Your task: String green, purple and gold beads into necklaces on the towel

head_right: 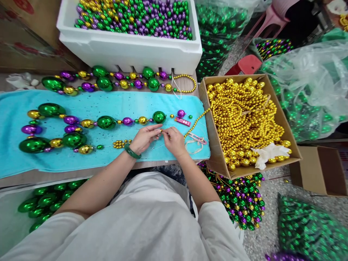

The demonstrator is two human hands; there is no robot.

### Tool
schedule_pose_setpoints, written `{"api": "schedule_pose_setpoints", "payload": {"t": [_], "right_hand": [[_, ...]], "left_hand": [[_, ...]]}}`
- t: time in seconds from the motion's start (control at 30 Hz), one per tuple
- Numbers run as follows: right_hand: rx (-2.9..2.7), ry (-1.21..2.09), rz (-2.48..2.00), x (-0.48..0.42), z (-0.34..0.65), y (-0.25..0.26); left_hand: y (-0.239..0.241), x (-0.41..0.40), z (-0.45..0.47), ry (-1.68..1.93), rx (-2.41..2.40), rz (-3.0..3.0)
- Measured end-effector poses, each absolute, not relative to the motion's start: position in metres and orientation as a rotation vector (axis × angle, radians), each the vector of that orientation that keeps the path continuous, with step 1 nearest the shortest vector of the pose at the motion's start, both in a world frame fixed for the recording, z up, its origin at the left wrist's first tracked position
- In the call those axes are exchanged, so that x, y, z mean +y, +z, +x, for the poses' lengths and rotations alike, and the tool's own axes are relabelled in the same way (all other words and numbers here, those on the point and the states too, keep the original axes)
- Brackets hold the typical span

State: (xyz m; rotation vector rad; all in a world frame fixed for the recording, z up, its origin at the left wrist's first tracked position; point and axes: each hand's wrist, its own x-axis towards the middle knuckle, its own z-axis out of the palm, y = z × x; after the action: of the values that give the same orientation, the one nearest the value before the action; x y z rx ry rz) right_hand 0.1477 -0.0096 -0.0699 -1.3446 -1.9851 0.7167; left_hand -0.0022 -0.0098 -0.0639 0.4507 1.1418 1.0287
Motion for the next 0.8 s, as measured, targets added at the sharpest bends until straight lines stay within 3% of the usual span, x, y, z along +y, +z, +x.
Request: {"api": "schedule_pose_setpoints", "payload": {"t": [0.2,0.43,0.63,0.8], "right_hand": [[-1.943,0.576,-1.483,-0.008,0.163,-0.067],[-1.994,0.191,-2.181,-0.024,0.238,-0.049],[-2.234,0.268,-2.119,-0.034,0.262,-0.050],[-1.753,0.455,-1.995,-0.036,0.266,-0.048]], "left_hand": [[-0.061,-0.013,0.001,1.014,1.116,0.436],[-0.056,-0.012,-0.004,1.055,1.072,0.372],[-0.056,-0.008,-0.001,1.067,0.996,0.297],[-0.057,-0.007,-0.001,1.086,0.974,0.261]]}}
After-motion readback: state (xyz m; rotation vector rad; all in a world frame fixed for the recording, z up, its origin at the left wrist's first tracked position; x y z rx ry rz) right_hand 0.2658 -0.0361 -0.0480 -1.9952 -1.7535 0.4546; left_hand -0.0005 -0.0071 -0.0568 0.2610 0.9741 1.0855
